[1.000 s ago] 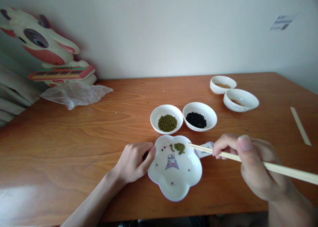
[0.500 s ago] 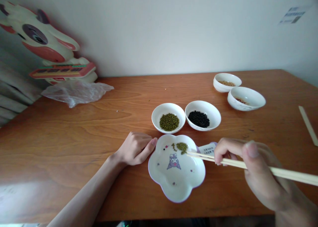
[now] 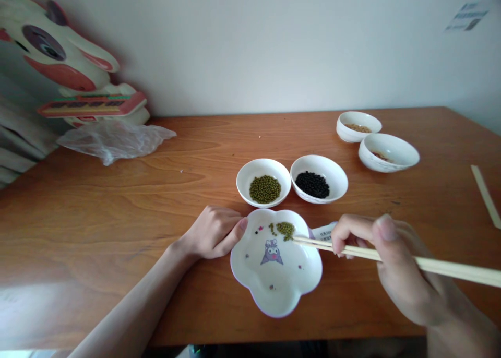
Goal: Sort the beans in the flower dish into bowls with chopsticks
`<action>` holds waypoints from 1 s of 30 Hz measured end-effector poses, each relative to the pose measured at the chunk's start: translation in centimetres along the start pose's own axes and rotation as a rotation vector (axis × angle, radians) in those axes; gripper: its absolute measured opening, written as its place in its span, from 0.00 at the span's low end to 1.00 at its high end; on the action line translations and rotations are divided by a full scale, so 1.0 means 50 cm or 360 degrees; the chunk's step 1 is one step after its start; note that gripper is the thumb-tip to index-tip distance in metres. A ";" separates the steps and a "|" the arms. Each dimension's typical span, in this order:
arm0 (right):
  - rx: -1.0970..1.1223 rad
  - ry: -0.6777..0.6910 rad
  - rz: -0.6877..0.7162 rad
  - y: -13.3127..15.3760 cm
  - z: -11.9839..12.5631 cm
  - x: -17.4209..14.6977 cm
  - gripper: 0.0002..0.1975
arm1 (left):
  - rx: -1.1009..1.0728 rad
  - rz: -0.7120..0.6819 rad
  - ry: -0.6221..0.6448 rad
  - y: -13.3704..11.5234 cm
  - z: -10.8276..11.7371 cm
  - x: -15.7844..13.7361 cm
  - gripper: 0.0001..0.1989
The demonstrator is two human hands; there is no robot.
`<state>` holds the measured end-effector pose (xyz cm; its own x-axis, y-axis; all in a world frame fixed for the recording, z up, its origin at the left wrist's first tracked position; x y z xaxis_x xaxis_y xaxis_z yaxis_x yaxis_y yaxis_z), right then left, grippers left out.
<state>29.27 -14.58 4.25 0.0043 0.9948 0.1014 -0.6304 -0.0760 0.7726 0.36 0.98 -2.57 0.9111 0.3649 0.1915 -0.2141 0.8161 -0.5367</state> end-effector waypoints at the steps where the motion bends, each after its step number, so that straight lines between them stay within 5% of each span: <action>1: 0.0007 0.0007 0.0003 -0.001 -0.001 0.000 0.32 | -0.0005 0.0004 0.0004 0.000 0.000 0.000 0.20; 23: 0.0073 -0.0012 -0.0005 0.007 -0.006 0.013 0.35 | -0.0032 0.0001 -0.0055 -0.002 0.000 0.000 0.20; 30: 0.0009 -0.0190 0.0008 0.007 0.016 0.005 0.40 | -0.0028 0.0004 -0.0042 0.001 -0.001 0.001 0.20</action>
<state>29.65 -14.39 5.05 0.0937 0.9794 0.1789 -0.6262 -0.0817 0.7753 0.41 1.03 -2.62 0.9009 0.3790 0.2115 -0.2102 0.8073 -0.5514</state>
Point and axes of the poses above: each hand's wrist, its own x-axis towards the middle knuckle, its own z-axis out of the back of the hand, y = z × x, the point moved 1 cm from there along x, towards the middle knuckle, and after that the axes turned 8 degrees about -x, right-handed, at the moved point
